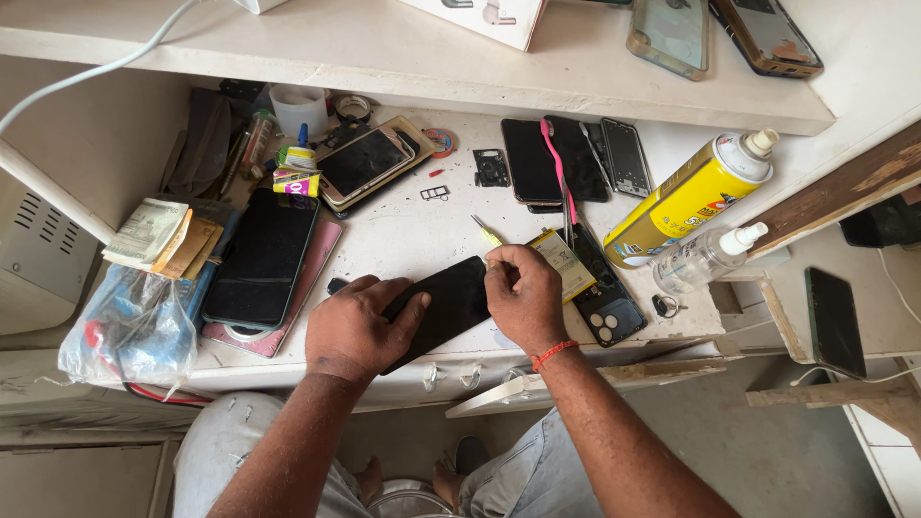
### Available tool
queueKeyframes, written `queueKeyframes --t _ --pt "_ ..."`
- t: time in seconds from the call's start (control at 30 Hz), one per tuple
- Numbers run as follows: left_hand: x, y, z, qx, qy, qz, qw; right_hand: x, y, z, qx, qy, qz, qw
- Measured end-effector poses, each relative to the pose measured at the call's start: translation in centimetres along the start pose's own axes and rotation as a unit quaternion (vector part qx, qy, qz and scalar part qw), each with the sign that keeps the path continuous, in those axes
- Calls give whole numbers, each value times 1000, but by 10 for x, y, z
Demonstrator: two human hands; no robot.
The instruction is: The person removes the battery from a disassembled smartphone using a prying tool, then uses a screwdriver to loosen screws on the motherboard. The person then picks up a separate smartphone and wipes its screen with a cloth.
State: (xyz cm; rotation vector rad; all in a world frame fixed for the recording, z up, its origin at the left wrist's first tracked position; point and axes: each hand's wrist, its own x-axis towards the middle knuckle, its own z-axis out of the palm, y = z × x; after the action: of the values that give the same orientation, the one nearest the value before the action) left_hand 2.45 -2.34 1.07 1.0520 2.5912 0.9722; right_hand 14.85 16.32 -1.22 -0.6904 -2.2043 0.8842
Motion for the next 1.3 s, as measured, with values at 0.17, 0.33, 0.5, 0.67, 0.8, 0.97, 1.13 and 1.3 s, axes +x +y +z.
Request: queueKeyframes --t 0.17,0.33,0.5,0.67,0.8,0.97,1.13,1.3 --pt "0 1 0 2 -4 -5 1000 -2 -2 -4 -6 -24 3 1000" --pt "0 2 -1 3 -2 -6 1000 -5 -2 -7 -6 -23 -1 1000" --pt "0 4 -1 10 -5 -5 1000 -11 -1 -14 -16 -21 -16 1000" --pt "-1 4 -2 11 -15 -4 1000 -18 -1 -19 -22 -24 -10 999" --pt "0 5 -3 19 -29 -14 999 -22 -1 -21 -22 -18 4 1000" --pt "0 4 -1 7 -19 -18 1000 -36 2 -29 -23 -24 9 999" --pt "-1 2 -1 9 -12 -6 1000 -37 2 -28 29 15 19 999" --pt "1 2 -1 16 -10 1 1000 -34 4 -24 -15 4 16 1000"
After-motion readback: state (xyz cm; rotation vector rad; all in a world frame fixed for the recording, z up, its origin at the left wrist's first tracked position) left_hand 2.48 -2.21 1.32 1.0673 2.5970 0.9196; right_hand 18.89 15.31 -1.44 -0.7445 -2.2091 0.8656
